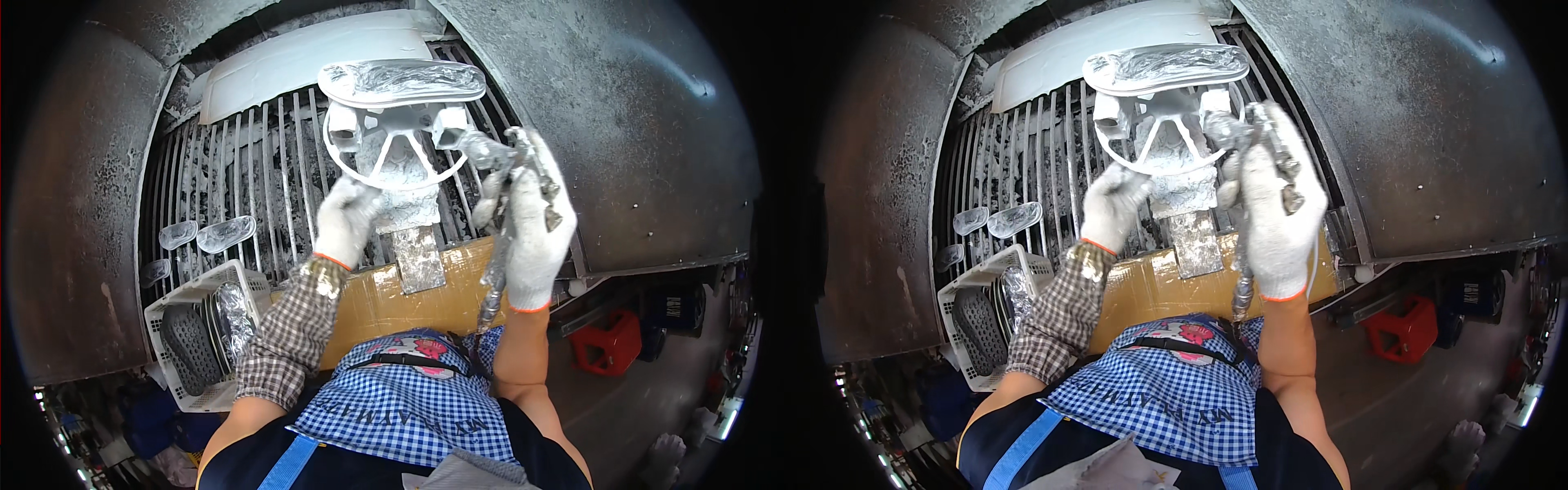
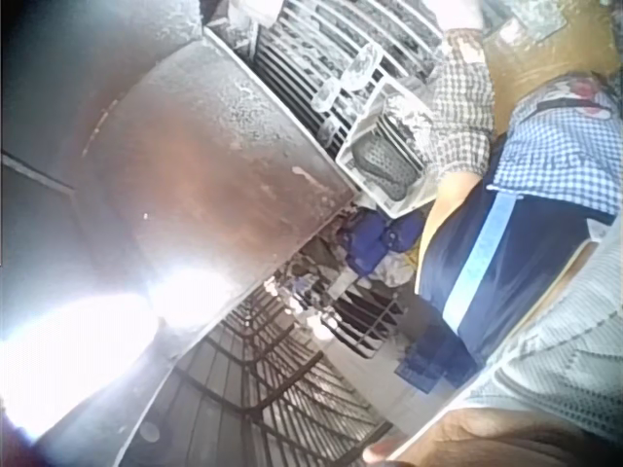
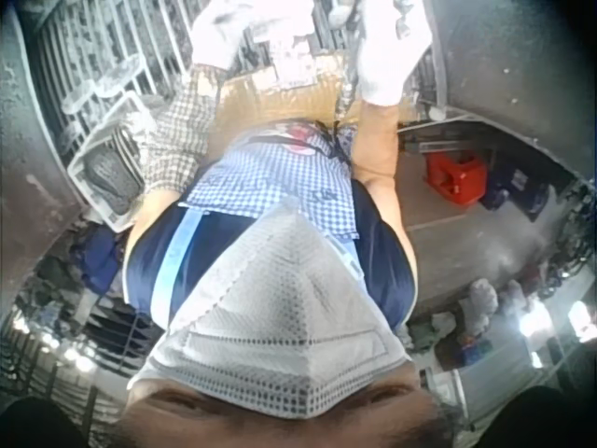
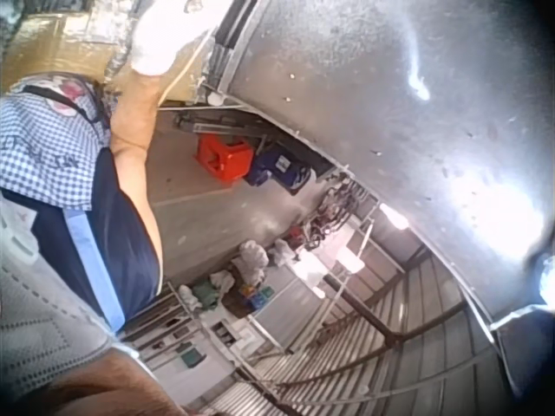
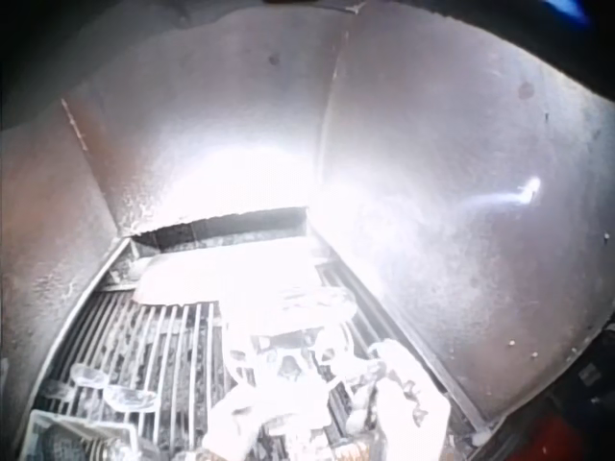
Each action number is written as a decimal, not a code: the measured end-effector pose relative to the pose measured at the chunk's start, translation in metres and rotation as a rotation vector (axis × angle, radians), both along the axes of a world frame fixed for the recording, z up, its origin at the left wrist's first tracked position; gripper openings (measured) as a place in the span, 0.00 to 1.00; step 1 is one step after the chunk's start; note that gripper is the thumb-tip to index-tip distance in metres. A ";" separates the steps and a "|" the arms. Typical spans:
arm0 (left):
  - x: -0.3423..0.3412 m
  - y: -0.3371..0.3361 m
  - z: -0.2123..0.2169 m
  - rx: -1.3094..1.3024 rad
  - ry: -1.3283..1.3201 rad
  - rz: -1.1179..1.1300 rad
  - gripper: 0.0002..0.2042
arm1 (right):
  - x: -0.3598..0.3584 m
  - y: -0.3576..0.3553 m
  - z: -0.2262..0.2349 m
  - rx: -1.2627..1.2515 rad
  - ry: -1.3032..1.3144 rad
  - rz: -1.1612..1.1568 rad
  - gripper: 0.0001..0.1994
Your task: The person spray paints the soles of black slippers white using a handheld spray gun. They pick up slippers from a white plastic basket, place them on a metal grate, and apply a coat of white paint to the bottom surface. After painting, they return the slippers to the basket and repeat the process for multiple units.
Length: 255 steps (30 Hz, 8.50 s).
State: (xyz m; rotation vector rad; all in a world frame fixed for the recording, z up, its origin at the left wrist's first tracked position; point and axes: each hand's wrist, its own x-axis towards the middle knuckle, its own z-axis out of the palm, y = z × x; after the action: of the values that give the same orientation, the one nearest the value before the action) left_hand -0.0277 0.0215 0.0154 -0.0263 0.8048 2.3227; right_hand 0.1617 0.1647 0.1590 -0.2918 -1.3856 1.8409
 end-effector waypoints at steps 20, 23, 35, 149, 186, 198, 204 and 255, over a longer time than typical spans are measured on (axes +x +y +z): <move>0.006 0.005 -0.001 0.153 -0.034 -0.040 0.24 | -0.001 0.017 0.007 -0.007 -0.030 -0.173 0.23; 0.001 0.001 -0.004 0.154 -0.044 -0.034 0.22 | 0.005 0.022 0.009 0.010 -0.043 -0.202 0.23; -0.014 -0.012 -0.003 0.130 -0.016 -0.018 0.18 | 0.017 0.009 0.006 -0.038 -0.030 -0.170 0.23; -0.067 -0.009 0.104 -0.152 0.609 0.419 0.18 | 0.051 -0.027 -0.126 0.035 -0.705 0.233 0.39; -0.003 -0.246 0.035 -0.513 0.259 0.469 0.20 | 0.023 -0.025 -0.155 0.252 -0.834 0.357 0.35; 0.015 -0.506 -0.043 -2.052 -0.115 0.572 0.57 | 0.016 -0.023 -0.158 0.260 -0.801 0.421 0.36; 0.004 -0.524 -0.049 -2.071 -0.151 0.436 0.60 | 0.017 -0.025 -0.152 0.260 -0.822 0.411 0.37; 0.093 -0.315 0.019 -2.258 0.751 0.132 0.38 | 0.012 -0.021 -0.159 0.326 -0.782 0.337 0.33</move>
State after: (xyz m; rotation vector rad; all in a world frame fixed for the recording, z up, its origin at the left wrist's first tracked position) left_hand 0.0655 -0.2930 0.0346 -0.1716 3.1694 0.2488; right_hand 0.1737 0.1436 -0.0004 -0.6895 -2.3590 1.7896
